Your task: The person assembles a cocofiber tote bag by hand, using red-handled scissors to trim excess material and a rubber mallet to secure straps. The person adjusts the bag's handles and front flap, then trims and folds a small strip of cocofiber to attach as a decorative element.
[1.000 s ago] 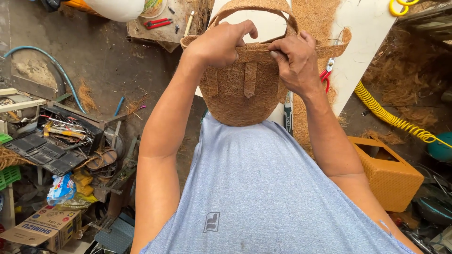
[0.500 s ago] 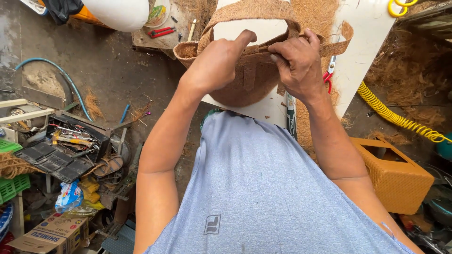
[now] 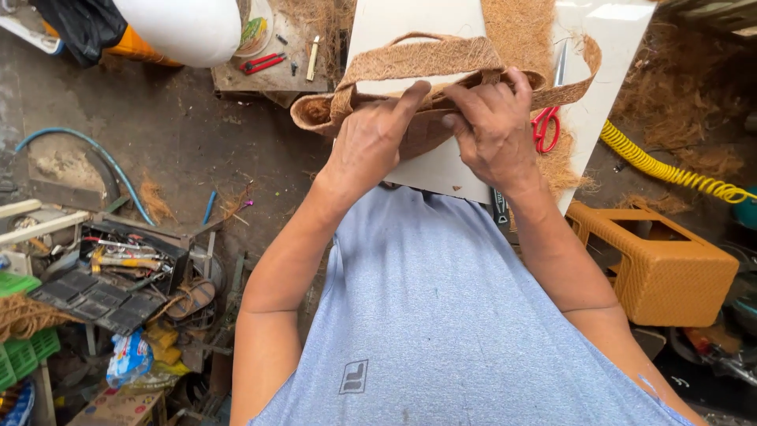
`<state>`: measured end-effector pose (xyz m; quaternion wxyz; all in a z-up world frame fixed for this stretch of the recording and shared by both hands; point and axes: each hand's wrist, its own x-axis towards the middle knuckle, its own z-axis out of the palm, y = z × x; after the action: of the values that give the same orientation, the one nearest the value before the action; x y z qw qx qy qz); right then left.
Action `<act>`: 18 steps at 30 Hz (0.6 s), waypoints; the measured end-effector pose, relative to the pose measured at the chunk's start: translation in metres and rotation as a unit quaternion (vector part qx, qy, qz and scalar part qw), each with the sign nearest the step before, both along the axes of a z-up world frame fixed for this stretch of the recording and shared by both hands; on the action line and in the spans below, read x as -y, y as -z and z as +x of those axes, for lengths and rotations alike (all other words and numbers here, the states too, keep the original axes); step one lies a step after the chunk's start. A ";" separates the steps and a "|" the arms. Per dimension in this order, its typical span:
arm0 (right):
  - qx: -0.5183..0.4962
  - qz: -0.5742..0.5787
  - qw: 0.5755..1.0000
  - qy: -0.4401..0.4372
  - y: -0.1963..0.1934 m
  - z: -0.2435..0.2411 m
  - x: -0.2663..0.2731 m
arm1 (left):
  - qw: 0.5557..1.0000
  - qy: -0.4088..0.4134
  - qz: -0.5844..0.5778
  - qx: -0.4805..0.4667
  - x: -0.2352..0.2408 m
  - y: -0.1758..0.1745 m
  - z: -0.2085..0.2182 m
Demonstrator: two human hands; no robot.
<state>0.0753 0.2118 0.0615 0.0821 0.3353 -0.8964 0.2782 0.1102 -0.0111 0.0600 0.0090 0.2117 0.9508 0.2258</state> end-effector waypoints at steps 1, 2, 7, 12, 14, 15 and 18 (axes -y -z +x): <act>0.000 0.011 1.000 0.009 -0.001 0.004 0.003 | 1.000 0.002 0.001 0.001 0.001 0.001 0.002; 0.001 0.014 1.000 0.012 -0.005 0.008 0.005 | 1.000 0.005 0.005 0.002 0.004 0.004 0.002; -0.039 -0.063 0.996 0.055 -0.014 0.035 0.010 | 1.000 0.009 0.022 0.002 0.017 0.016 0.001; 0.008 -0.079 0.989 0.124 -0.029 0.059 0.000 | 0.999 0.036 0.037 -0.004 0.026 0.024 0.002; 0.015 -0.091 0.986 0.136 -0.032 0.065 0.000 | 0.998 0.043 0.039 -0.004 0.028 0.023 0.005; 0.012 -0.101 0.986 0.136 -0.032 0.069 0.001 | 0.998 0.045 0.045 -0.007 0.028 0.022 0.007; -0.001 -0.115 0.985 0.128 -0.027 0.069 0.012 | 0.997 0.050 0.051 -0.011 0.029 0.022 0.007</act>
<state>0.1445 0.1998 0.0889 0.1561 0.2068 -0.8939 0.3657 0.1176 -0.0406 0.0382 -0.0009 0.2614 0.9264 0.2711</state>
